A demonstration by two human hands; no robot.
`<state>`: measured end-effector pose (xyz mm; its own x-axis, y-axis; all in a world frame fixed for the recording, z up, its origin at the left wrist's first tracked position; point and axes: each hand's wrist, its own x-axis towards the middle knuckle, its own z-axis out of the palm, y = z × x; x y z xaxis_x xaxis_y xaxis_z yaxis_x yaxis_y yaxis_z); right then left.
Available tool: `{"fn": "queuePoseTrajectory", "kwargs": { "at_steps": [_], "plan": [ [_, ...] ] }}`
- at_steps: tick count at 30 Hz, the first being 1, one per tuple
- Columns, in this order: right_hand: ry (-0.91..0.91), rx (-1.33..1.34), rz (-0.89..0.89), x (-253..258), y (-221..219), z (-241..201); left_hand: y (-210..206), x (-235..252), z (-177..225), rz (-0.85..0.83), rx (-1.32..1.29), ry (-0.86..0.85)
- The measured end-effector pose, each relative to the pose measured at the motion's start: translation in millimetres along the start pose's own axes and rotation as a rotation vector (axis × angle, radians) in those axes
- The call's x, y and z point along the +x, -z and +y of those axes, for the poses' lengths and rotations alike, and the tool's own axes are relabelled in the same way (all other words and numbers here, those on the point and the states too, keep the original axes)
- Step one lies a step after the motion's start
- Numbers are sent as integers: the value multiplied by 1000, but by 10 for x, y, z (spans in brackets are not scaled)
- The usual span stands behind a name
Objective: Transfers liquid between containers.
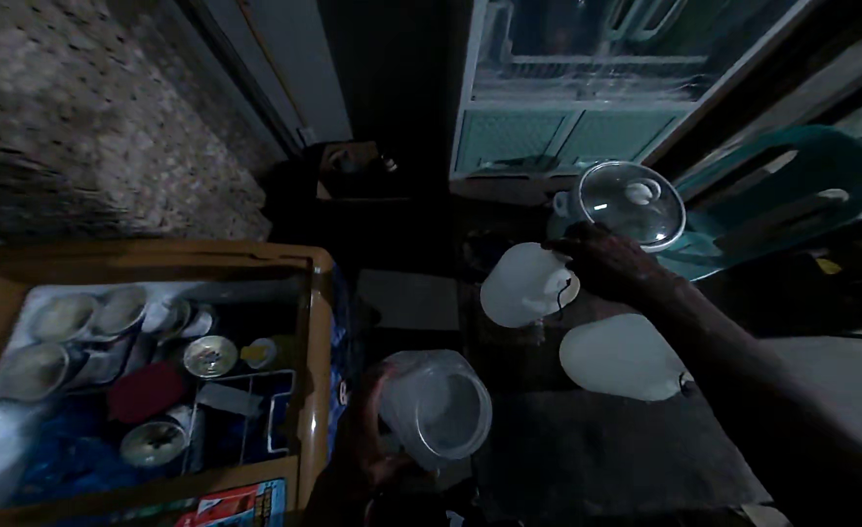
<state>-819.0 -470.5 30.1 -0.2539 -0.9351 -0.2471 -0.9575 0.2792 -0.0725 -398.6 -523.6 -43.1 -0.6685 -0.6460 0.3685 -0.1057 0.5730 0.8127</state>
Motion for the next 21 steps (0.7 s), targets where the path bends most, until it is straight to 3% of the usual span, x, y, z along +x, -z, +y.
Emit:
{"fn": "queuePoseTrajectory", "kwargs": {
  "at_steps": [3,6,9,13,16,18,21],
  "plan": [
    [48,69,44,-44,63,6,2,85,8,13,-27,-16],
    [-160,90,70,-59,146,-121,-78,76,-28,43,46,-14],
    [-304,25,-30,30,184,-233,-159,26,-69,41,106,56],
    [-125,60,-36,88,192,-86,-250,-91,-87,8,97,161],
    [-79,258,126,-84,304,74,-256,-141,-71,-25,78,229],
    [-146,339,212,-300,216,130,-256,-168,-82,-23,28,279],
    [-298,420,32,-418,-255,76,-296,-207,-156,8,7,260]
  ]
}}
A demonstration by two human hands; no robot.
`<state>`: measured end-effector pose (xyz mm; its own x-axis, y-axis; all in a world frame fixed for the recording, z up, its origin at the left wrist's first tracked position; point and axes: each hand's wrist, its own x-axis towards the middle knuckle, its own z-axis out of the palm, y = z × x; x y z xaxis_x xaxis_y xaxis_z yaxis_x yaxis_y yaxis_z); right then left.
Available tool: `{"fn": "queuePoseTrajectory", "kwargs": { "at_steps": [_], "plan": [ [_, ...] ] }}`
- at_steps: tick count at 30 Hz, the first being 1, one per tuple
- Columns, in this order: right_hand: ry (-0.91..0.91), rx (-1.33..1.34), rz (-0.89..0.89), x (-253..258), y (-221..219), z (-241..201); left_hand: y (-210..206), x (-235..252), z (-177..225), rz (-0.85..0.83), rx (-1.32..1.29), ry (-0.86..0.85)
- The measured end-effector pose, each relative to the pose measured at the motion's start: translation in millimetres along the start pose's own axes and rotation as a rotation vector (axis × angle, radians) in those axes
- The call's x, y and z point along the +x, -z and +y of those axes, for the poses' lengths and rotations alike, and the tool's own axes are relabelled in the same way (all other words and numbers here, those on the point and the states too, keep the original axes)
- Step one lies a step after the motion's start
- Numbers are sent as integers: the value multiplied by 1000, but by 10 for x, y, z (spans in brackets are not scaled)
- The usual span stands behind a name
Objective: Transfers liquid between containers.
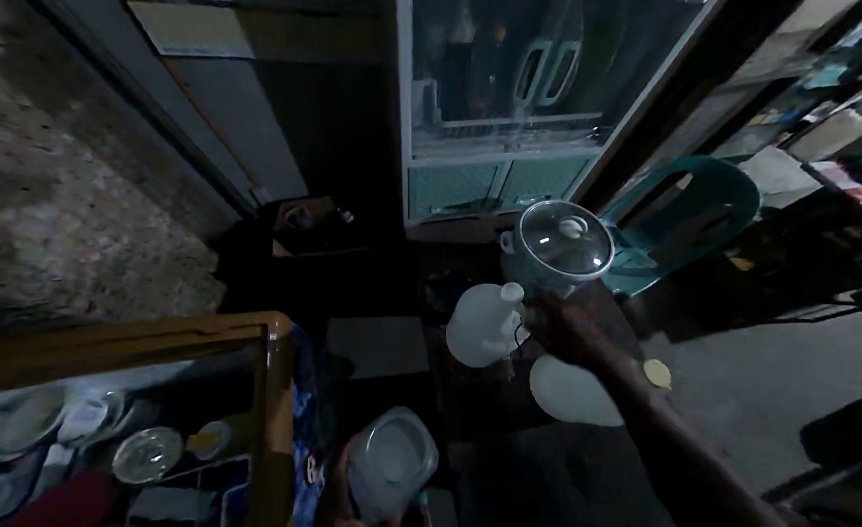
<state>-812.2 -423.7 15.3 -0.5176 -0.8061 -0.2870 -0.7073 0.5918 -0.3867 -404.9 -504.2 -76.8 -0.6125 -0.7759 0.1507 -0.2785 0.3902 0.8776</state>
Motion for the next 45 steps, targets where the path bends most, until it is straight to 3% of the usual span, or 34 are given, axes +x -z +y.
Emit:
{"fn": "queuePoseTrajectory", "kwargs": {
  "at_steps": [1,5,8,13,16,19,22,26,36,40,45],
  "plan": [
    [-31,22,-2,23,-180,50,-4,5,6,-2,6,8],
    [106,157,354,108,-742,204,28,-33,-41,-11,24,42],
    [134,327,518,117,-989,91,22,-67,-132,22,5,61],
    [87,483,615,128,-1069,-220,72,1,-30,-6,86,178],
    [158,401,663,-64,-938,-420,102,22,33,-14,196,106],
    [165,351,572,-493,-606,-477,124,7,84,-32,201,73],
    [306,136,539,-995,-340,-465,104,-74,-16,-113,157,62],
    [384,2,300,-1637,-159,-485,-22,-28,-31,-267,151,-150],
    [66,-344,-249,-2705,-13,-413,-810,-53,330,-579,23,-373],
    [17,-428,-265,-2894,7,-274,-1134,-73,403,-648,-23,-529],
    [-200,-408,-542,-2858,118,-327,-1337,-91,609,-747,-46,-515]
  ]
}}
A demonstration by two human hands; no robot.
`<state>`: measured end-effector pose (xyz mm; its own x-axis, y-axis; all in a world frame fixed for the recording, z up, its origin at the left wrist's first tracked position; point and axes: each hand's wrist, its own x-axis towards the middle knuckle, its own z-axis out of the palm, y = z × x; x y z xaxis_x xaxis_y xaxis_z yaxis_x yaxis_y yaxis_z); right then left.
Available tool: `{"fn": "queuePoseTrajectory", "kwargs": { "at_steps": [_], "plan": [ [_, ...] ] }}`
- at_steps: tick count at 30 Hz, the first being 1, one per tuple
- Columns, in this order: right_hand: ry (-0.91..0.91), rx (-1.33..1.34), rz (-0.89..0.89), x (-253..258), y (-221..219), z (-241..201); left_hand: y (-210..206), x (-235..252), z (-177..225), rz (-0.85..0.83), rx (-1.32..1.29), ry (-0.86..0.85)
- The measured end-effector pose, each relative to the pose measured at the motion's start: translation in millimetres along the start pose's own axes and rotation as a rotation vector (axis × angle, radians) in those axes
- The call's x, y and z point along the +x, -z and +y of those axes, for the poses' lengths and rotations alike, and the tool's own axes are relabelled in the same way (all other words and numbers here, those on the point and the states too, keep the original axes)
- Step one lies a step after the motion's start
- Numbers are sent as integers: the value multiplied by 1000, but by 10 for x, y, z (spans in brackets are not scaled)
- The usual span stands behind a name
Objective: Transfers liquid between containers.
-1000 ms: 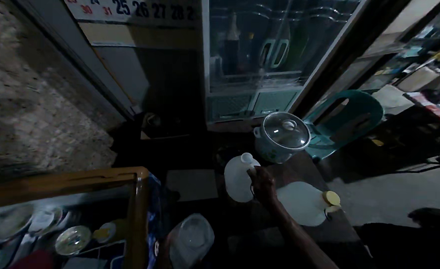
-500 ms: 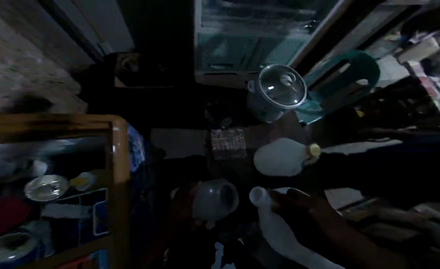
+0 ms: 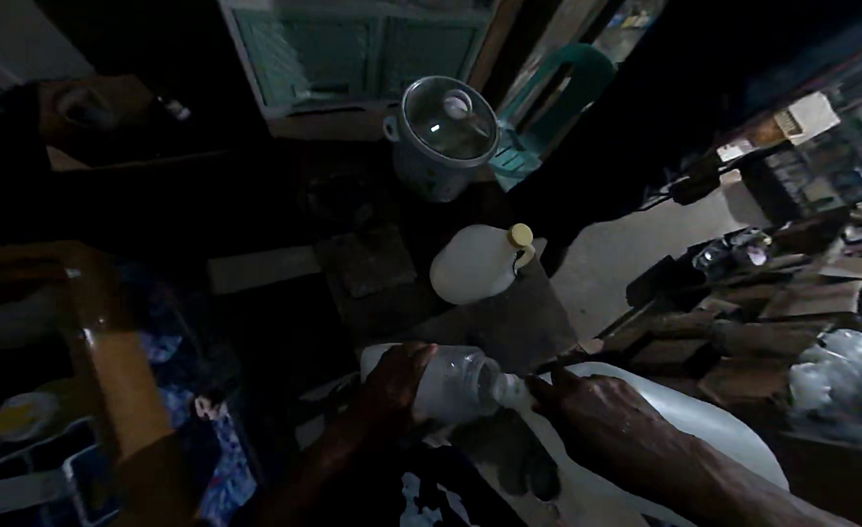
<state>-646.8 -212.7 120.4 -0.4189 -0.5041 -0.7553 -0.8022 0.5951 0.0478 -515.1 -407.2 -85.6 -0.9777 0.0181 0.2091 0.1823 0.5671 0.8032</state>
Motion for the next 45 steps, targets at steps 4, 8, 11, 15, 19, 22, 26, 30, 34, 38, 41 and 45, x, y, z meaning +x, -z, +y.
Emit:
{"fn": "queuePoseTrajectory", "kwargs": {
  "at_steps": [4,8,11,15,19,22,26,30,34,38,41,45],
  "plan": [
    [-34,-30,-26,-30,-2,5,-149,13,-56,94,81,-102],
    [-57,-23,-109,-54,22,-14,-147,-2,-29,66,103,-98],
    [-62,-20,-123,-76,7,-13,-196,-11,-68,79,90,-119],
    [-53,-30,-79,-106,-35,26,-257,-14,-102,87,84,-142],
    [-63,-13,-127,-125,3,22,-347,-15,-118,119,90,-138],
    [-49,-15,-110,-146,9,22,-362,-20,-97,114,83,-123],
    [-49,-5,-116,-162,40,28,-314,3,-8,81,56,-77],
    [-40,-12,-88,-175,18,57,-310,2,5,77,27,-69],
    [-16,-7,-33,-203,-1,117,-326,35,20,107,40,-96],
    [-8,0,24,-237,-30,161,-352,58,35,99,6,-71],
    [-4,19,46,-267,-27,184,-346,87,69,80,-25,-51],
    [3,41,80,-295,-29,214,-318,115,114,52,-83,-27]
  ]
}}
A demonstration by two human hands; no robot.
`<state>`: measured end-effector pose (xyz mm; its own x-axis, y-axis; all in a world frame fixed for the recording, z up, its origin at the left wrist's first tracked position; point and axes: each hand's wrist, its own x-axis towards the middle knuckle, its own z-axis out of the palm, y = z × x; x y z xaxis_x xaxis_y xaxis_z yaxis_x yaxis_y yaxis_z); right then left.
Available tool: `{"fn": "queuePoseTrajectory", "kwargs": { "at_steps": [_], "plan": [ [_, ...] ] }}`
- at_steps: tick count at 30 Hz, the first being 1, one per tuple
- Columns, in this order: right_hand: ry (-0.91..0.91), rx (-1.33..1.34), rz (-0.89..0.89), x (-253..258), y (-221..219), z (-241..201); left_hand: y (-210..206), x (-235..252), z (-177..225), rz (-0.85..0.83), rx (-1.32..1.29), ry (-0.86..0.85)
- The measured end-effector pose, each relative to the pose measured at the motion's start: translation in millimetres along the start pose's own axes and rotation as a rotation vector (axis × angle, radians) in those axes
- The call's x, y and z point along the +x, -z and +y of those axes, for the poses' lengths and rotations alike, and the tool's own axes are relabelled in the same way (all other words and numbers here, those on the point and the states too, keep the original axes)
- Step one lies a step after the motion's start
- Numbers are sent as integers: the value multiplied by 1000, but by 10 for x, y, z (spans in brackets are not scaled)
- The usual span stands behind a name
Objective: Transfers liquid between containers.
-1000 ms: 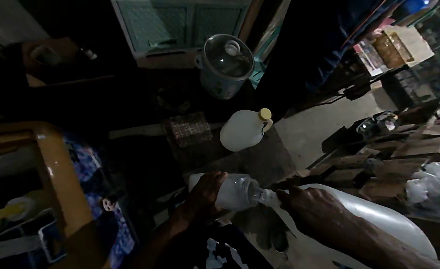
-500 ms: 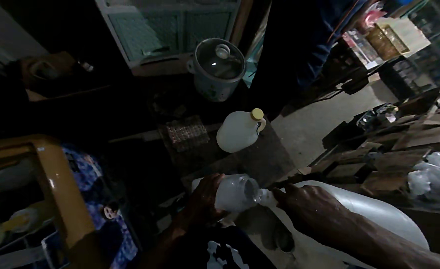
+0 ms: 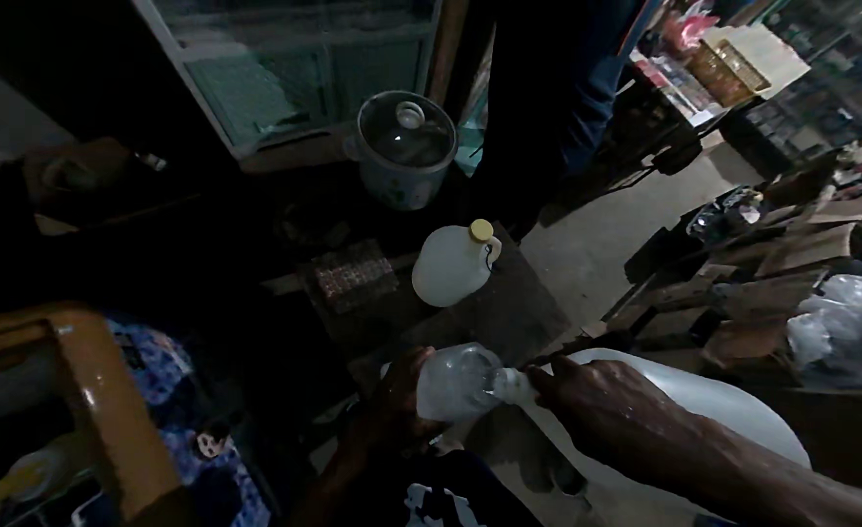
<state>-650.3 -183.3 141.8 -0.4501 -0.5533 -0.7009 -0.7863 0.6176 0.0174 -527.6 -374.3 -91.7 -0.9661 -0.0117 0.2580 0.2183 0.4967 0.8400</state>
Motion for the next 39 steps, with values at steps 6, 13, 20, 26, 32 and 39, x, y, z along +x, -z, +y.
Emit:
{"fn": "queuePoseTrajectory", "kwargs": {
  "at_steps": [6,13,20,26,32,39],
  "plan": [
    [-6,1,-4,-25,-6,27,-52,46,17,40,19,-41],
    [-63,-10,-70,-83,30,66,-97,94,54,-3,-25,-6],
    [-50,-4,-7,-147,-75,174,-179,165,97,-11,-14,-33],
    [-46,22,35,-227,-186,286,-290,215,150,-6,-24,-34],
    [26,82,454,-425,-482,516,-400,281,216,21,-69,-31],
    [-30,376,860,-554,-839,881,-498,251,343,122,-121,67]
  ]
}}
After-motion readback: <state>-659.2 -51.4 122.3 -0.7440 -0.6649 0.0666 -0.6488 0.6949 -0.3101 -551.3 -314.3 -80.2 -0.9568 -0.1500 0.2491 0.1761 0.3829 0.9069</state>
